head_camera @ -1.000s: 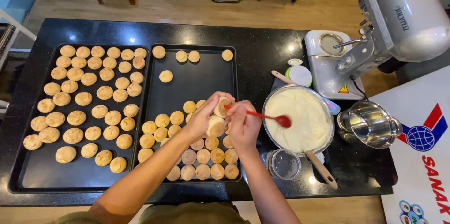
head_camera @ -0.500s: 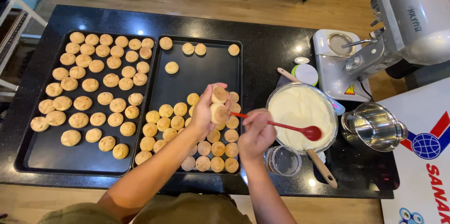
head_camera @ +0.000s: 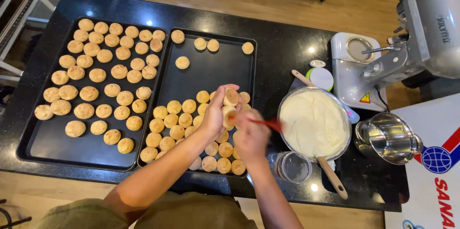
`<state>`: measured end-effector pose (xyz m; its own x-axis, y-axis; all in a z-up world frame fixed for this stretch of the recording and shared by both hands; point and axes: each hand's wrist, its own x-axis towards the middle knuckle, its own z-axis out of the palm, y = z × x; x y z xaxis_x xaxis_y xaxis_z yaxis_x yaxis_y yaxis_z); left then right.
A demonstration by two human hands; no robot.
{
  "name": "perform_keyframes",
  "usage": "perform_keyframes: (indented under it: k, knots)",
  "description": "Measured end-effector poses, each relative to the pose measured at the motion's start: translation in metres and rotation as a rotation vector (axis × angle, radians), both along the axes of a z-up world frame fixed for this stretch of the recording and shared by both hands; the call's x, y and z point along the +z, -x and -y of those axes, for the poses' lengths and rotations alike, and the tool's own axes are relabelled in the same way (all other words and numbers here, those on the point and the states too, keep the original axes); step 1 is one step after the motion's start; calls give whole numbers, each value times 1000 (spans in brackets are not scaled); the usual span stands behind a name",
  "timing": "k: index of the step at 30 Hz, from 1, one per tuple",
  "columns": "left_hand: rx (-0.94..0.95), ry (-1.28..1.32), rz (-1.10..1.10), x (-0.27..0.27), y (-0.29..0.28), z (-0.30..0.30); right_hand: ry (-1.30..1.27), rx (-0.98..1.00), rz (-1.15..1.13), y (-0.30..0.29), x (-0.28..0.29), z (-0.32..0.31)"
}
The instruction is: Filling baked choux pastries with cream using a spoon.
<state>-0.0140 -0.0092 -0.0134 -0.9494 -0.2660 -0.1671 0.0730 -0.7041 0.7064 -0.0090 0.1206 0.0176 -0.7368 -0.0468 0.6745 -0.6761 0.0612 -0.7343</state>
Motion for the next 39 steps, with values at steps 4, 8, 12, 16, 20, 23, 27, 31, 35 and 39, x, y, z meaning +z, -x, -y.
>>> perform_keyframes:
  k: [4, 8, 12, 16, 20, 23, 27, 31, 35, 39]
  knots:
    - [-1, -3, 30, 2, 5, 3, -268, 162, 85, 2, -2, 10]
    - [0, -167, 66, -1, 4, 5, -36, 236, 410, 1, -25, 11]
    - [99, -11, 134, -17, 8, 5, -123, 230, 160, 8, -30, 19]
    - [224, 513, -25, -49, 11, 8, -265, 142, 120, 10, -50, 29]
    - [174, 381, 4, -72, 24, 25, 267, 303, 686, 18, -85, 37]
    - [161, 686, 70, -91, 37, 59, 300, 97, 643, 13, -81, 43]
    - [111, 1312, 41, -142, 48, 143, 321, 63, 659, 15, -88, 43]
    - [-115, 1813, -5, -149, 44, 193, 212, 98, 632, 15, -89, 48]
    - [-259, 1833, 116, -134, 42, 192, 172, 81, 661, 22, -102, 51]
    - [-21, 1837, 205, -149, 83, 190, 182, 40, 690, 34, -115, 56]
